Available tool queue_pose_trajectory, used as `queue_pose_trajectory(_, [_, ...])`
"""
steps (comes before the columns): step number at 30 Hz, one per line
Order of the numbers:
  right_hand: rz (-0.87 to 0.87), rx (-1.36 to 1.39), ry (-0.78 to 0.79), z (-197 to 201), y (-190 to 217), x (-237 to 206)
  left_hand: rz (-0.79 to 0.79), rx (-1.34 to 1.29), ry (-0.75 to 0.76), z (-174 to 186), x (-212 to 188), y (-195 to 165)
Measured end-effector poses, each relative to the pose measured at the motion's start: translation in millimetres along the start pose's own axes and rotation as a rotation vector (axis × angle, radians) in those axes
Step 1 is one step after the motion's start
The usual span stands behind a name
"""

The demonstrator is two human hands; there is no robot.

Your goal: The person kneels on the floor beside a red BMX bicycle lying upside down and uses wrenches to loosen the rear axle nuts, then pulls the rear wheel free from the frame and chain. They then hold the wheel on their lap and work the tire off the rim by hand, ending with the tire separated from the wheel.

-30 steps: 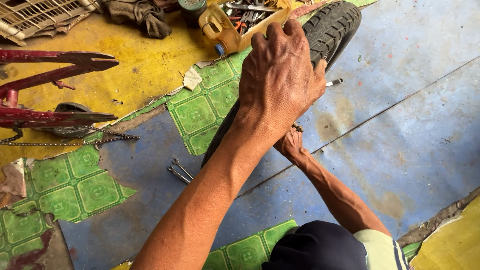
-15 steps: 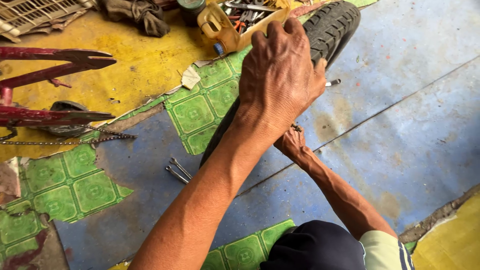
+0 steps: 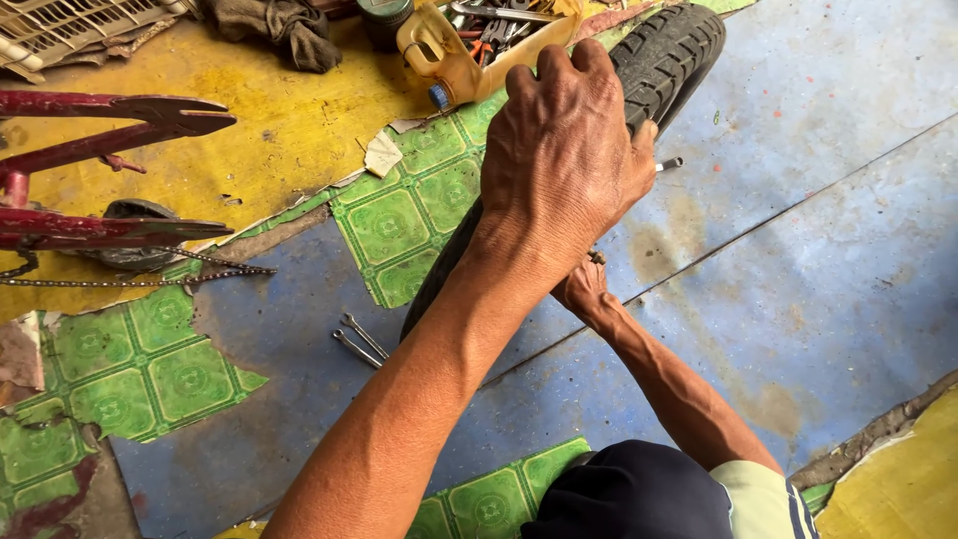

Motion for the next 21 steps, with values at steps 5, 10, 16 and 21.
queue_pose_trajectory(5, [0.006, 0.026, -0.003, -3, -5, 2, -0.012, 0.01, -0.005, -1, 1, -2])
queue_pose_trajectory(10, [-0.05, 0.104, -0.064, -10, -5, 6, -0.036, -0.01, -0.044, 0, 0, -3])
queue_pose_trajectory(16, [-0.045, 0.055, -0.077, -6, 1, 3, -0.029, -0.006, -0.031, 0, -1, -3])
queue_pose_trajectory(21, [0.078, -0.007, -0.069, 11, 8, -1, -0.012, 0.015, -0.012, 0, 4, 0])
Point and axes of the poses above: each hand's wrist, its own x-axis towards the middle knuckle, its own z-axis out of the back of the hand, y = z × x, the point moved 6 cm from there along x, towards the middle knuckle, and after that the axes turned 11 degrees about -x, right-handed, at the moved point
